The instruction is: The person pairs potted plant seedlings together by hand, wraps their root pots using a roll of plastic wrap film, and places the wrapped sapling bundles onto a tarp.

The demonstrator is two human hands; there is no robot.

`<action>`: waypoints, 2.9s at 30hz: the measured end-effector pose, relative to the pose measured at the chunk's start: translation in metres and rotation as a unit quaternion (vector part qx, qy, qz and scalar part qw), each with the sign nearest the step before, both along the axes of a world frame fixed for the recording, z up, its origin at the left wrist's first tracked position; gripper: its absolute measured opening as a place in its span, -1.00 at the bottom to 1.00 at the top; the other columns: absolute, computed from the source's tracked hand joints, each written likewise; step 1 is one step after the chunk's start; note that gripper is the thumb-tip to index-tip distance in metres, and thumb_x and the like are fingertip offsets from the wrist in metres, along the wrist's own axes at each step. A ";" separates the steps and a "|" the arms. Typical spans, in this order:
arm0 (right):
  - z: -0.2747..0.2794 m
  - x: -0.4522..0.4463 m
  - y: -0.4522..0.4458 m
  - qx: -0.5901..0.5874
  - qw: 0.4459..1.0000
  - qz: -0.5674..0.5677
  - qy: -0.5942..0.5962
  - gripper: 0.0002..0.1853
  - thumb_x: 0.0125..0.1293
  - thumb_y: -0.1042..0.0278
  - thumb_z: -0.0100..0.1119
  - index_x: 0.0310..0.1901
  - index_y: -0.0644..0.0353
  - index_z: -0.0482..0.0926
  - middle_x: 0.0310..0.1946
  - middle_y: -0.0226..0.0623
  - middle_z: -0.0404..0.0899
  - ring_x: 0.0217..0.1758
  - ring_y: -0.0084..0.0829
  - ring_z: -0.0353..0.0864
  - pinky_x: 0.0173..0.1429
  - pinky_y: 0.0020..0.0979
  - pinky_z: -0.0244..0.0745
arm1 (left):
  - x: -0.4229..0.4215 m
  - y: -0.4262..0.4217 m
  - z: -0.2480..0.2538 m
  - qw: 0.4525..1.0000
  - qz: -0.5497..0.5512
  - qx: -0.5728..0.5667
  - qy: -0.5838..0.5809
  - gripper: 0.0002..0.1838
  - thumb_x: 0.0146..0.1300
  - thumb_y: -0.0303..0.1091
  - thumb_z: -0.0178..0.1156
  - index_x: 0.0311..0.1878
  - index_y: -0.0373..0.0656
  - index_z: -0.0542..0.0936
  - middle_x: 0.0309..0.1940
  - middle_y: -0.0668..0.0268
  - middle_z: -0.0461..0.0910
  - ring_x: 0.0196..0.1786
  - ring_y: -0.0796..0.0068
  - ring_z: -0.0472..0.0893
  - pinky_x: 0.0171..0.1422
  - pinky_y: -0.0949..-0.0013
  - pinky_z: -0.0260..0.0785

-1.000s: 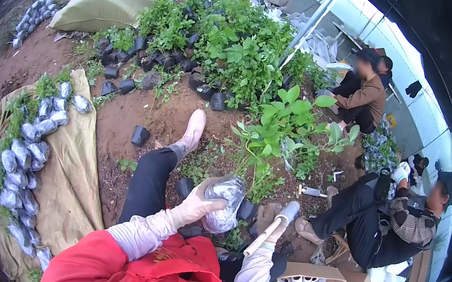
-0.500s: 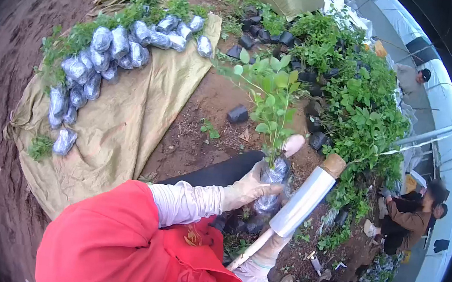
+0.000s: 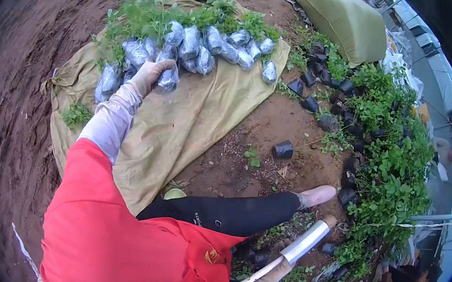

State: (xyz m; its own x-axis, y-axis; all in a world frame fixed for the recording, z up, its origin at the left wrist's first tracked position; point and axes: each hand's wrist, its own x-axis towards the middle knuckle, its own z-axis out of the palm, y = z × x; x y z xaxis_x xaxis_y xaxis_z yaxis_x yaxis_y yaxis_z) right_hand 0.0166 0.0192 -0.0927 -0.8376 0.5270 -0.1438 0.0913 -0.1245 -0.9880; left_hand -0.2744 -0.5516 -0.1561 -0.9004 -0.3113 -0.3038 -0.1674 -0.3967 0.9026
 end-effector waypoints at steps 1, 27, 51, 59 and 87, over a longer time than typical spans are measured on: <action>-0.003 0.004 0.001 -0.012 1.000 -0.003 0.025 -0.45 0.22 0.10 0.22 0.11 0.35 0.43 -0.05 -0.25 0.52 -0.02 -0.42 0.54 0.08 -0.38 0.49 | -0.015 -0.035 0.010 0.997 -0.016 0.072 0.005 -0.28 0.09 -0.20 0.43 0.19 -0.38 0.31 -0.23 0.22 0.62 -0.36 0.38 0.66 -0.30 0.33 0.56; 0.046 0.106 -0.027 -0.081 0.993 -0.082 0.012 -0.22 0.24 -0.42 0.07 0.14 0.20 0.40 -0.42 -0.50 0.38 -0.54 -0.68 0.25 -0.52 -0.59 0.11 | 0.208 0.507 0.078 0.648 -0.742 0.159 0.070 -0.38 0.26 -0.36 0.18 0.37 -0.27 0.28 0.15 0.23 0.49 0.12 0.39 0.55 0.19 0.34 0.41; -0.037 0.096 0.065 -0.138 0.957 -0.250 -0.055 -0.47 0.24 -0.09 0.25 -0.05 0.25 0.44 -0.49 -0.44 0.47 -0.57 -0.68 0.36 -0.49 -0.61 0.26 | 0.231 0.589 0.032 0.675 -0.705 0.152 -0.159 -0.55 0.40 0.01 0.07 0.05 -0.22 0.51 -0.14 0.26 0.60 -0.05 0.48 0.61 0.08 0.30 0.52; -0.127 0.105 0.097 -0.241 0.930 -0.255 -0.111 -0.60 0.26 0.12 0.25 -0.05 0.24 0.42 -0.56 -0.44 0.46 -0.65 -0.66 0.36 -0.61 -0.59 0.25 | 0.208 0.597 -0.027 0.754 -0.628 0.058 -0.184 -0.80 0.24 -0.29 0.23 -0.26 -0.25 0.57 -0.43 0.42 0.54 -0.44 0.71 0.42 -0.33 0.58 0.32; -0.243 0.103 0.177 -0.105 0.947 -0.222 -0.207 -0.21 0.05 0.01 0.40 0.27 0.26 0.36 0.10 -0.05 0.48 0.17 -0.22 0.49 0.31 -0.30 0.32 | 0.243 0.664 -0.123 0.686 -0.695 -0.022 -0.217 -0.14 0.24 -0.31 0.32 0.47 -0.16 0.02 0.16 0.27 0.38 0.14 0.49 0.46 0.28 0.37 0.33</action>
